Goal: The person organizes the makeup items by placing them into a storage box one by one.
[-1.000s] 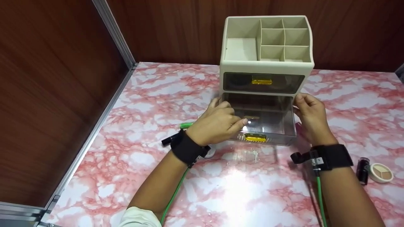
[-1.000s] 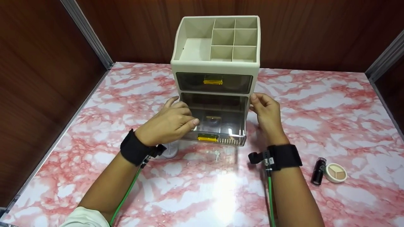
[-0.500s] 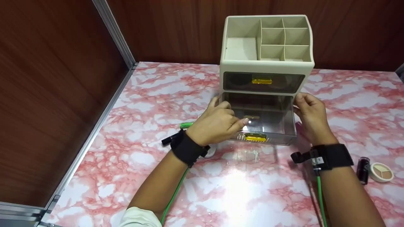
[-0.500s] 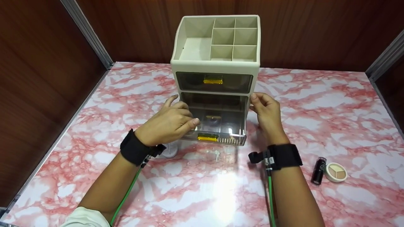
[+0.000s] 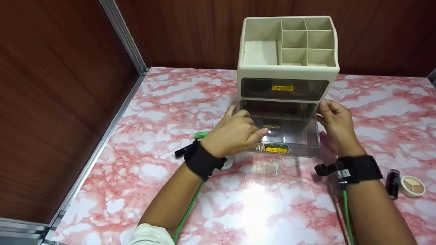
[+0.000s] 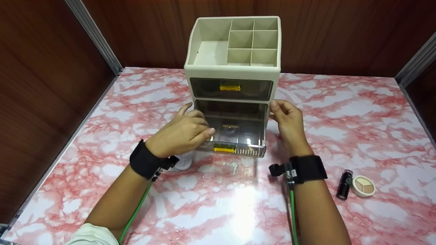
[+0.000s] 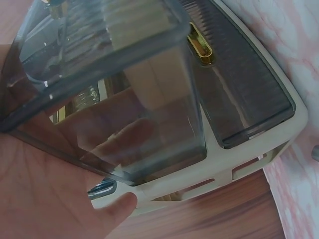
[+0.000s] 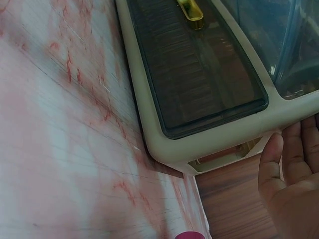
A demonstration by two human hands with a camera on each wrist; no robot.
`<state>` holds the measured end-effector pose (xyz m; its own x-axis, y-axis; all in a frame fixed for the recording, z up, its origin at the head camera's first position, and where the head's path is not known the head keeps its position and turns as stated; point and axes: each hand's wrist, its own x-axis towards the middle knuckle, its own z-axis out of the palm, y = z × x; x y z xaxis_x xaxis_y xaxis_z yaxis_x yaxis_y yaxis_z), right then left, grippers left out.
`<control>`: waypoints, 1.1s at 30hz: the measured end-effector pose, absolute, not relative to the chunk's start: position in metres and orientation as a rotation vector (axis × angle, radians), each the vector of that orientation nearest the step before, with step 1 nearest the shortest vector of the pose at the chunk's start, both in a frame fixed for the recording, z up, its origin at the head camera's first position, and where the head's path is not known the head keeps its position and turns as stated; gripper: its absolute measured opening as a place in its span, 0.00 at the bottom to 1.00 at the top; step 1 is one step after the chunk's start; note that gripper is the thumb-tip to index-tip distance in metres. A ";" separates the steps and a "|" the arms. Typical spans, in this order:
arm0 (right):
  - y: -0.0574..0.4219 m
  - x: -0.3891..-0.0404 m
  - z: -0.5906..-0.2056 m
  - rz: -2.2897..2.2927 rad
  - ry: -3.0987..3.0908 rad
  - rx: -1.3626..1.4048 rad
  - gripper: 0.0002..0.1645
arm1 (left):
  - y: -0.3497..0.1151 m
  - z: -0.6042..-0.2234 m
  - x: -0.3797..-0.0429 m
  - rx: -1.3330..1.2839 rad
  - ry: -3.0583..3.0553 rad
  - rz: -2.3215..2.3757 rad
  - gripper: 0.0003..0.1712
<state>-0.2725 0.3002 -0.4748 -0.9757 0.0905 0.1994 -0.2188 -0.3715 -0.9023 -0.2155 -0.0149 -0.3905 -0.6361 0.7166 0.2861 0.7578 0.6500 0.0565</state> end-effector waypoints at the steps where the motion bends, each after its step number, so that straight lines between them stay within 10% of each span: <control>1: 0.304 -0.276 -0.479 2.482 -1.614 0.187 0.19 | -0.016 -0.388 -0.215 -1.206 -2.624 -0.271 0.36; 16: 0.317 -0.295 -0.504 2.465 -1.604 0.175 0.21 | -0.077 -0.330 -0.181 -0.955 -2.869 -0.393 0.16; 33: 0.286 -0.259 -0.458 2.490 -1.585 0.185 0.19 | -0.053 -0.393 -0.220 -0.776 -3.371 -0.234 0.17</control>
